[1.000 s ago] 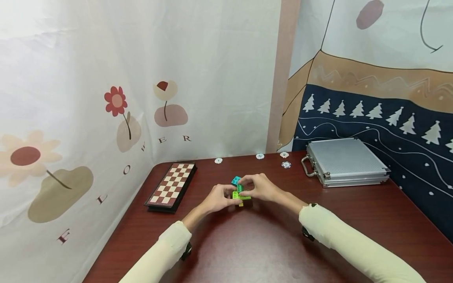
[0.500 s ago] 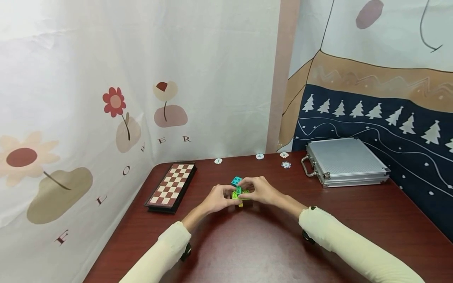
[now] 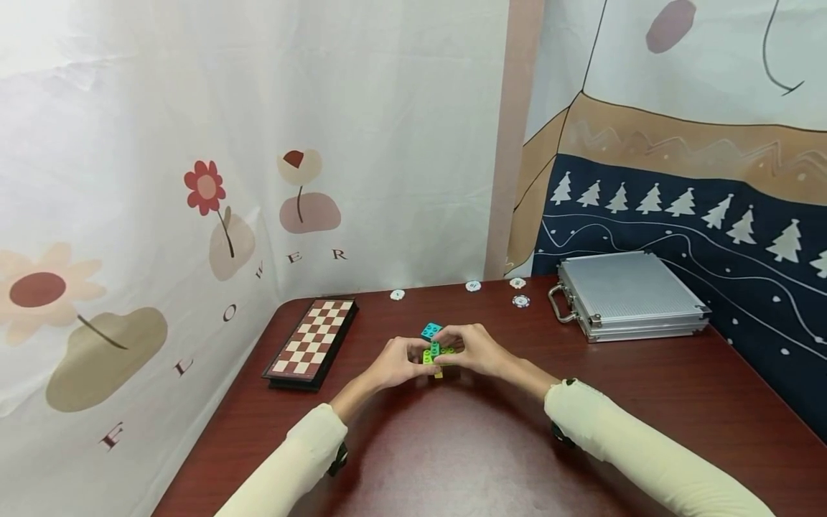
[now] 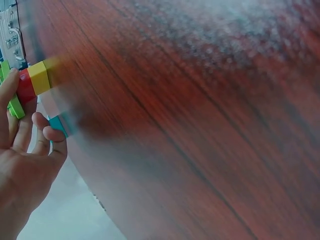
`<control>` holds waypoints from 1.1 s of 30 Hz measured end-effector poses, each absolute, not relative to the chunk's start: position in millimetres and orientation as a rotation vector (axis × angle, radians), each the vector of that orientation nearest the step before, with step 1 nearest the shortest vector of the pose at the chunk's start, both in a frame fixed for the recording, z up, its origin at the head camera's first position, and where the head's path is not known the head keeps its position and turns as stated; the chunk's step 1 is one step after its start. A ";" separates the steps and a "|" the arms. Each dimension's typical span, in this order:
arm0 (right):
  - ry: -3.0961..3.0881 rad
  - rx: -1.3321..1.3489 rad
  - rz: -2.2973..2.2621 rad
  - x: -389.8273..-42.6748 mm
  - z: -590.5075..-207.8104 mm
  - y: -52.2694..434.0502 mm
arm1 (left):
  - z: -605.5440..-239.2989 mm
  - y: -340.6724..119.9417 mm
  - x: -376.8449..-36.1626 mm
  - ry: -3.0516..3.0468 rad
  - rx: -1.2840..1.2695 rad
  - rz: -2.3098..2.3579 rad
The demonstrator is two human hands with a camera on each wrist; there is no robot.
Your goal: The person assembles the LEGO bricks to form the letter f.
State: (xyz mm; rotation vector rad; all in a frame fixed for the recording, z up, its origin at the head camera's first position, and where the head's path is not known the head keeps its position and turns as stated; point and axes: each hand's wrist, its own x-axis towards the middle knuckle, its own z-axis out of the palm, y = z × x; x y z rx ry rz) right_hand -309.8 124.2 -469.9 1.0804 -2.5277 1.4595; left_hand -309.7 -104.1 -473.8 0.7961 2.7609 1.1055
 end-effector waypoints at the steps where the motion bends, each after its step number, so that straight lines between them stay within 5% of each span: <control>1: -2.527 1.078 1.463 -310.0 -470.3 124.3 | -473.5 -104.2 -309.8 2.758 0.798 1.106; 33: -2.554 1.141 1.341 -312.6 -468.8 123.3 | -475.6 -106.0 -310.9 2.776 0.838 1.117</control>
